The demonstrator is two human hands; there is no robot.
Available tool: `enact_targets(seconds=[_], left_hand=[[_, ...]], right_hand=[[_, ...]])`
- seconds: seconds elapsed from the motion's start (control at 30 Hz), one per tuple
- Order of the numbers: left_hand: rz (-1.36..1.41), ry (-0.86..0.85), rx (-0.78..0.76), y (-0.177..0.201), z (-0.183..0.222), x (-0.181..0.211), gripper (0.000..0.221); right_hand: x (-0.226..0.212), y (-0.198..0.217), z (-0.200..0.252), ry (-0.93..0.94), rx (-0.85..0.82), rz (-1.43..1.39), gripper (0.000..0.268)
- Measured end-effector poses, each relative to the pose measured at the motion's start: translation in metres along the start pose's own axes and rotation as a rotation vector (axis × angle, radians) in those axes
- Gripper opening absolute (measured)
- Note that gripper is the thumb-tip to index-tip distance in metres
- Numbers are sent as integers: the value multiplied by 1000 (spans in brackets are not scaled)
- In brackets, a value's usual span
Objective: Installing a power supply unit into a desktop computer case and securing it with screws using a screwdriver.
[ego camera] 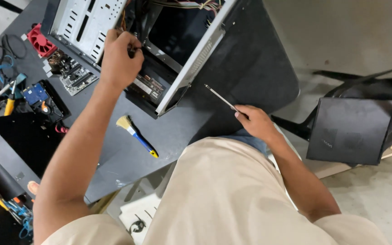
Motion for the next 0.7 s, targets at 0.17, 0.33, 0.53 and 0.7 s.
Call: enact_targets(seconds=[0.17,0.33,0.53,0.7], left_hand=[[-107,146,50,-10,20,-2,25],[-305,27,-64,-11,0,-12,20],[-346,-165,40,-2,-21,22,14],[300,-169,266,-1,19,119,23]], right_hand=[[-4,3,-4,-50,-51,5,41],[-12,7,-7,-98,-132,-19,41],[-24,37,9,-117,-173,-4,36],[-77,87,37,2,-138,-68,34]])
Point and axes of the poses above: each hand's wrist, its own z-axis away from the middle knuckle, its own y-axis out of the back of the hand, x = y × z, the point moved 3 cm from there along -z, towards the middle knuckle, and after that the axes turned 13 degrees about -y, right-handed, at the moved point
